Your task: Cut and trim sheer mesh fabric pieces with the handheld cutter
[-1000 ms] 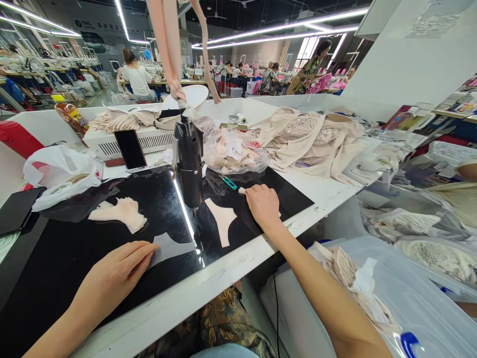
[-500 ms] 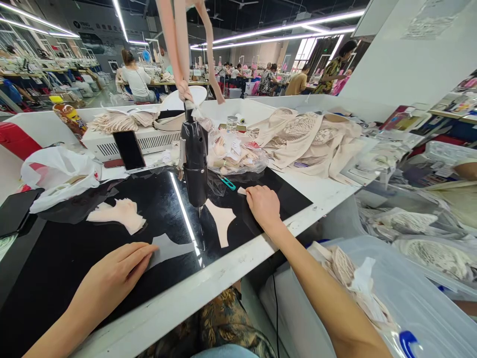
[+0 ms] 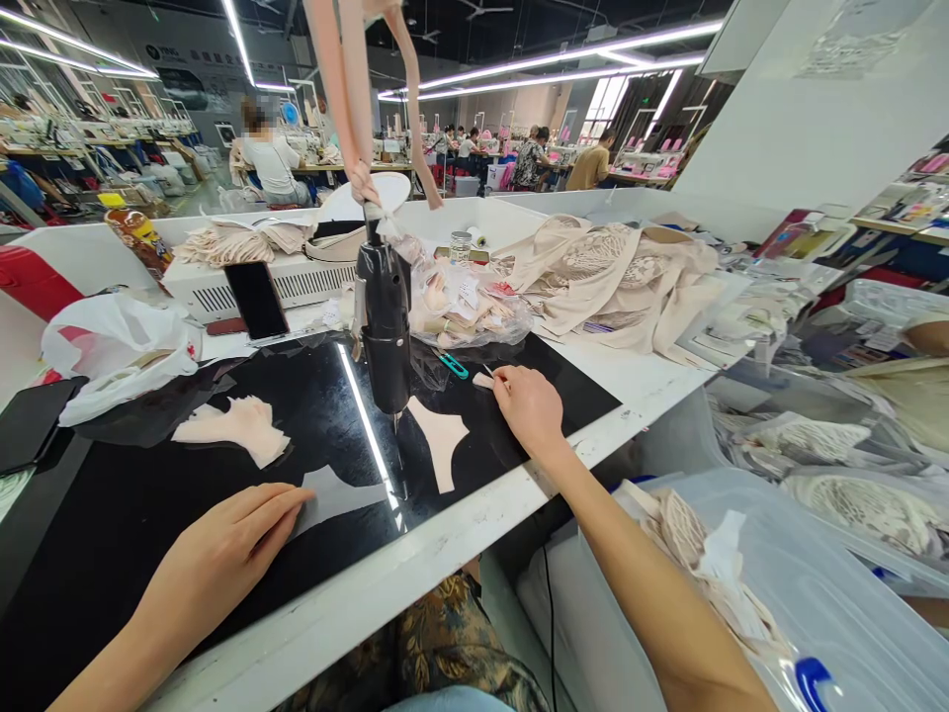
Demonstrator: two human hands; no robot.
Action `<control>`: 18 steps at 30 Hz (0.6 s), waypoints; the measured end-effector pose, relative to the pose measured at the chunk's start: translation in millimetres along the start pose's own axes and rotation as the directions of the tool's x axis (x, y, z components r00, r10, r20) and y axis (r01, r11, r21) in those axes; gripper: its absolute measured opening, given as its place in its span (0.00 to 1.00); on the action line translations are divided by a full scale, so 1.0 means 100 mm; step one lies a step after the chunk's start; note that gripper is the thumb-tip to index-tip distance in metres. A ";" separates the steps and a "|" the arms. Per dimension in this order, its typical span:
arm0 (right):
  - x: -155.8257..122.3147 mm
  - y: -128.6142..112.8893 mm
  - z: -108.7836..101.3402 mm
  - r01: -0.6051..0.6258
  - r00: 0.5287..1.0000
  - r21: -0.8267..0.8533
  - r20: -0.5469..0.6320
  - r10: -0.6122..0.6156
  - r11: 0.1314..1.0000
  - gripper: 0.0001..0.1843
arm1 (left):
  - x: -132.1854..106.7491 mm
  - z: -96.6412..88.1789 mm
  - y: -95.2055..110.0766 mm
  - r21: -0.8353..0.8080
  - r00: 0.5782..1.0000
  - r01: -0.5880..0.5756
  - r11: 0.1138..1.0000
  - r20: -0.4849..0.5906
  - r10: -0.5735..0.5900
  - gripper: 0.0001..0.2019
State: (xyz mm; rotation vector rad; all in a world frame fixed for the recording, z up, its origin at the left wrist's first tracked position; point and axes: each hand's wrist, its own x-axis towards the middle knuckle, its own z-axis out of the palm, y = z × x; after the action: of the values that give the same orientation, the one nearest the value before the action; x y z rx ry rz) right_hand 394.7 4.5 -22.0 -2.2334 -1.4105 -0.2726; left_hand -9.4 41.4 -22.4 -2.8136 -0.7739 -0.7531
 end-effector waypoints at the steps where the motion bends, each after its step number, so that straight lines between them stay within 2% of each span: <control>1: 0.00 0.01 -0.02 -0.023 0.999 0.044 -0.028 0.024 0.999 0.16 | 0.00 0.00 0.00 0.002 1.000 0.001 1.000 -0.003 -0.001 0.13; 6: 0.02 0.05 -0.18 -0.073 0.972 0.302 -0.191 0.135 0.950 0.16 | 0.00 0.00 0.00 0.004 1.000 -0.006 1.000 -0.009 0.006 0.12; 11: 0.06 0.14 -0.25 -0.047 0.902 0.527 -0.343 0.263 0.849 0.17 | -0.01 -0.01 -0.01 -0.017 1.000 0.014 1.000 0.004 -0.014 0.12; 14: 0.07 0.16 -0.26 -0.016 0.876 0.640 -0.361 0.319 0.768 0.18 | -0.01 -0.01 -0.01 -0.021 1.000 0.018 1.000 0.001 -0.018 0.12; 18: 0.02 0.03 -0.30 0.032 0.888 0.763 -0.317 0.332 0.645 0.17 | 0.00 -0.03 0.00 -0.034 1.000 0.023 0.999 -0.018 -0.024 0.12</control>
State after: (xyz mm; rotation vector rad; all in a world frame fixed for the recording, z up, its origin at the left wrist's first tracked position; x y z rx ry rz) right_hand 400.7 -10.1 4.3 -1.4441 -0.8385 -0.0774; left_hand -10.5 41.2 -19.5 -2.8276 -0.8002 -0.8020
